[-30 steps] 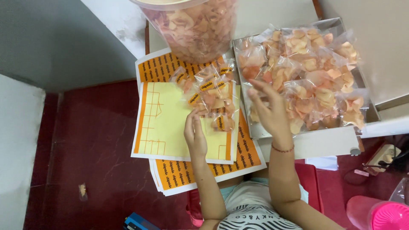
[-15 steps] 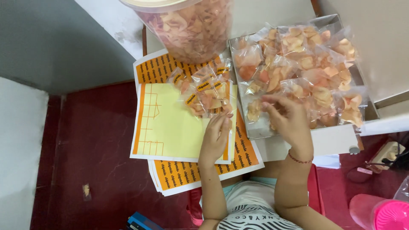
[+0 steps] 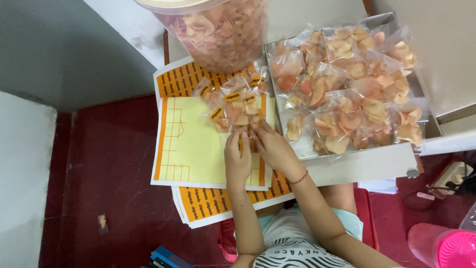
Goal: Labeling small plastic bags of snacks by peeling stickers from a sheet and applying them to the bags.
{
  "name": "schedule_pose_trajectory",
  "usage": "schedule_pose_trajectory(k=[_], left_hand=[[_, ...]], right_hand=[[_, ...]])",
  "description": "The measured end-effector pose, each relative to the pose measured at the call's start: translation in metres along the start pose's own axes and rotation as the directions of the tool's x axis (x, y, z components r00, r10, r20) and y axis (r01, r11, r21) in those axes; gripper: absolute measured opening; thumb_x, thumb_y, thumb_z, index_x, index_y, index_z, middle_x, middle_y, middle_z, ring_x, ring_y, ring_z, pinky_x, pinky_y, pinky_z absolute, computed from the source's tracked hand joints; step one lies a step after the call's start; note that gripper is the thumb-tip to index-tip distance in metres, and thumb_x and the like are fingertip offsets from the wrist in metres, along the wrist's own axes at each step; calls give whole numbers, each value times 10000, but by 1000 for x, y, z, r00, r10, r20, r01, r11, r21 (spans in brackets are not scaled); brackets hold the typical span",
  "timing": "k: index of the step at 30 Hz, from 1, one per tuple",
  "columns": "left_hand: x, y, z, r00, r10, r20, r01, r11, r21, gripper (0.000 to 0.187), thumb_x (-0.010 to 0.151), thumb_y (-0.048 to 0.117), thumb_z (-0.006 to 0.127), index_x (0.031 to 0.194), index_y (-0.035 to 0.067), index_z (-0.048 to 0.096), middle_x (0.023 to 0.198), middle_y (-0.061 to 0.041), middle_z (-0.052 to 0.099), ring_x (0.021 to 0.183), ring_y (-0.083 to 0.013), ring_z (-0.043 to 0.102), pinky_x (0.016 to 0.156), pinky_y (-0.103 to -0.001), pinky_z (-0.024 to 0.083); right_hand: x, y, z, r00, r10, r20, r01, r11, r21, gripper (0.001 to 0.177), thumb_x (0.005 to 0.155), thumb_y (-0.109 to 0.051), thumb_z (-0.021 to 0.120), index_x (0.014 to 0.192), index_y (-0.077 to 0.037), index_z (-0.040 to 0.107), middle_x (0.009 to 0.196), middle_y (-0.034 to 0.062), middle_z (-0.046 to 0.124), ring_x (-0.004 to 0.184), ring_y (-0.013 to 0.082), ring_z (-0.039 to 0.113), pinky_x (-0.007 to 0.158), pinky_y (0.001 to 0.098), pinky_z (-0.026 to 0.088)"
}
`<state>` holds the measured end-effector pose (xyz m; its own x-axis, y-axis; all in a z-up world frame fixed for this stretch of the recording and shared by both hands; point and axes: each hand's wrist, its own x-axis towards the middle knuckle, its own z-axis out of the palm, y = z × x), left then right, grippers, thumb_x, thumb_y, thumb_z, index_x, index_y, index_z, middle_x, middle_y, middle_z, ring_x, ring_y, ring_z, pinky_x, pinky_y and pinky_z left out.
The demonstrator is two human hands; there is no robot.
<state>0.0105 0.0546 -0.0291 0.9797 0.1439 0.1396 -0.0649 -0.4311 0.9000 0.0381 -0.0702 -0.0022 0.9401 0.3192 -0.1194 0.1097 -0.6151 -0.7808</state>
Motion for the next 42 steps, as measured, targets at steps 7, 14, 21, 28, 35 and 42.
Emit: schedule_pose_trajectory(k=[7, 14, 21, 28, 35, 42], left_hand=[[-5, 8, -1, 992, -17, -124, 5, 996, -94, 306, 1070, 203, 450, 1135, 30, 693, 1006, -170, 699, 1044, -321, 688, 966, -419, 496], [-12, 33, 3, 998, 29, -53, -39, 978, -204, 378, 1084, 236, 398, 1162, -9, 674, 1010, -203, 698, 1021, -334, 692, 942, -451, 525], [-13, 38, 1, 992, 123, 31, -111, 964, -243, 367, 1087, 215, 402, 1173, -26, 665, 1007, -205, 692, 1020, -330, 699, 941, -435, 549], [-13, 32, 0, 994, 107, 25, -93, 939, -331, 326, 1073, 151, 437, 1172, -57, 667, 1030, -230, 701, 1069, -330, 681, 952, -453, 538], [-16, 27, 6, 997, 76, 30, -64, 952, -299, 331, 1069, 168, 437, 1167, -22, 689, 1029, -192, 720, 1039, -271, 702, 955, -422, 556], [-20, 35, 11, 993, 37, 111, 35, 812, -583, 496, 999, 350, 541, 1355, 7, 509, 1272, -196, 604, 1122, -297, 635, 961, -426, 537]], right_hand=[[-12, 14, -41, 995, -18, -96, 42, 966, 254, 333, 1004, -17, 467, 1276, 40, 652, 1386, 305, 561, 1040, 396, 699, 923, 535, 554], [-2, 60, -42, 927, -163, -338, 170, 985, -9, 243, 933, -8, 606, 1164, 24, 675, 1415, 397, 497, 1249, 615, 482, 1046, 627, 423], [13, 82, -32, 951, -181, -251, 149, 979, -142, 286, 1020, -139, 567, 1205, 8, 730, 1326, 308, 629, 1291, 498, 545, 1100, 504, 430], [-3, 73, -46, 906, -110, -410, 155, 985, 76, 264, 1008, -158, 603, 1185, -26, 748, 1248, 244, 695, 1206, 435, 628, 1027, 467, 491], [-36, 32, -75, 786, -128, -604, 376, 876, 303, 183, 987, -101, 653, 1105, -79, 791, 1144, 163, 767, 1089, 306, 711, 937, 423, 545], [-63, 9, -87, 775, -153, -613, 501, 740, 449, 171, 964, -66, 648, 1020, 10, 790, 1093, 187, 780, 972, 171, 695, 827, 316, 580]])
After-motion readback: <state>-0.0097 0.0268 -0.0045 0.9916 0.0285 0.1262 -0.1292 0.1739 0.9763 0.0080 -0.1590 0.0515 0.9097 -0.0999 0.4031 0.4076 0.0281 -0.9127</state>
